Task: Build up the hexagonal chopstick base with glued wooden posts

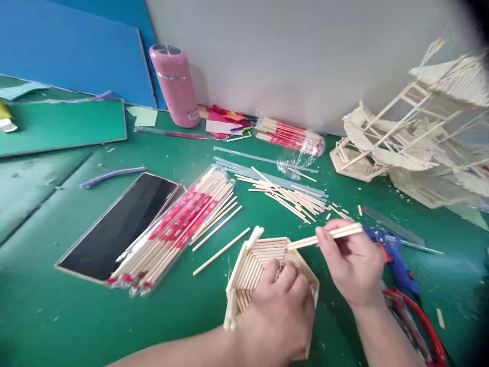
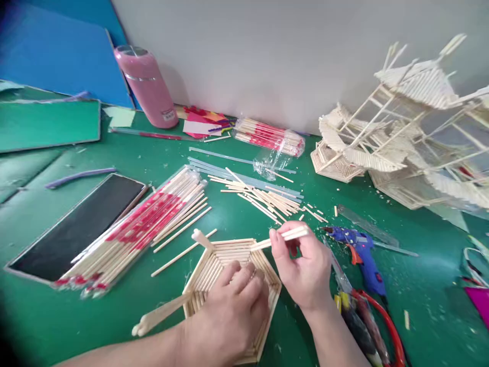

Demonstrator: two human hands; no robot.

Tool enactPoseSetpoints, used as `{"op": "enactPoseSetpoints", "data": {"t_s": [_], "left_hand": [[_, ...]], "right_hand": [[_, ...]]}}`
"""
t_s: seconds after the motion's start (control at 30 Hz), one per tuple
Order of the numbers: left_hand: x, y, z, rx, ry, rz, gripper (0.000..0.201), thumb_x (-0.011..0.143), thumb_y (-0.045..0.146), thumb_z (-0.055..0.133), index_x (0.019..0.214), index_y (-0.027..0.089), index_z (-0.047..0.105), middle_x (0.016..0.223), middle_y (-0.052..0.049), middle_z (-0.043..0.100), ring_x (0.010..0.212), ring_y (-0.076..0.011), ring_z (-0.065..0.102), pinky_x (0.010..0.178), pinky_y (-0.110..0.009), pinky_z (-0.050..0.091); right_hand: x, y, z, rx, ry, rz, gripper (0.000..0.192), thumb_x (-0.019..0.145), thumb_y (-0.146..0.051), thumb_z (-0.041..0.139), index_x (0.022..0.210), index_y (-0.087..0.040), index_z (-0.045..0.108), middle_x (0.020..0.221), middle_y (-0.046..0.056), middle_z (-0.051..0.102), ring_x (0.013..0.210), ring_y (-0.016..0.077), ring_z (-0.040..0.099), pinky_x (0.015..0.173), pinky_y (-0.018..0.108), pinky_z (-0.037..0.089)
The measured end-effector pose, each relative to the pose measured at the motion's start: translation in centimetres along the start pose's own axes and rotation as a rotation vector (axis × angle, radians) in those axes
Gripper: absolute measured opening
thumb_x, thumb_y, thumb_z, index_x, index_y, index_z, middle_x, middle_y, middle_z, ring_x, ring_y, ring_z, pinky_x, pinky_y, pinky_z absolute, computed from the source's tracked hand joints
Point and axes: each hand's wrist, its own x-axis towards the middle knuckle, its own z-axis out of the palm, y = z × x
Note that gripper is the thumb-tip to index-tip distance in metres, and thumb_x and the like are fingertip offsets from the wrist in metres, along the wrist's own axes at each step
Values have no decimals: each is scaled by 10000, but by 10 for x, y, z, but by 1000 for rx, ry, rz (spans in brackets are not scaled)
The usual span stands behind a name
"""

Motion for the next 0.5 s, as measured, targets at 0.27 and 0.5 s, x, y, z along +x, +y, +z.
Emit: {"op": "enactPoseSetpoints", "data": {"t_s": [0.27, 0.5], "left_hand": [[3, -2, -10, 8, -121, 43, 208, 831, 169, 383, 818, 129, 586, 865, -70, 574, 834, -224, 508, 751, -401, 407], [5, -2, -15, 19, -164, 46, 227, 839, 161, 370, 877, 121, 590, 944, -81, 583, 905, -243, 504, 812, -429, 386]], "right_hand": [[6, -7, -8, 75, -126, 159, 70, 769, -281, 576, 770, -215, 602, 589, -41, 549, 491, 78, 462, 451, 175, 382], [7, -4, -24, 246, -254, 319, 154, 749, -329, 603, 876, -245, 624, 623, -39, 589, 526, 78, 510, 457, 146, 429]]}}
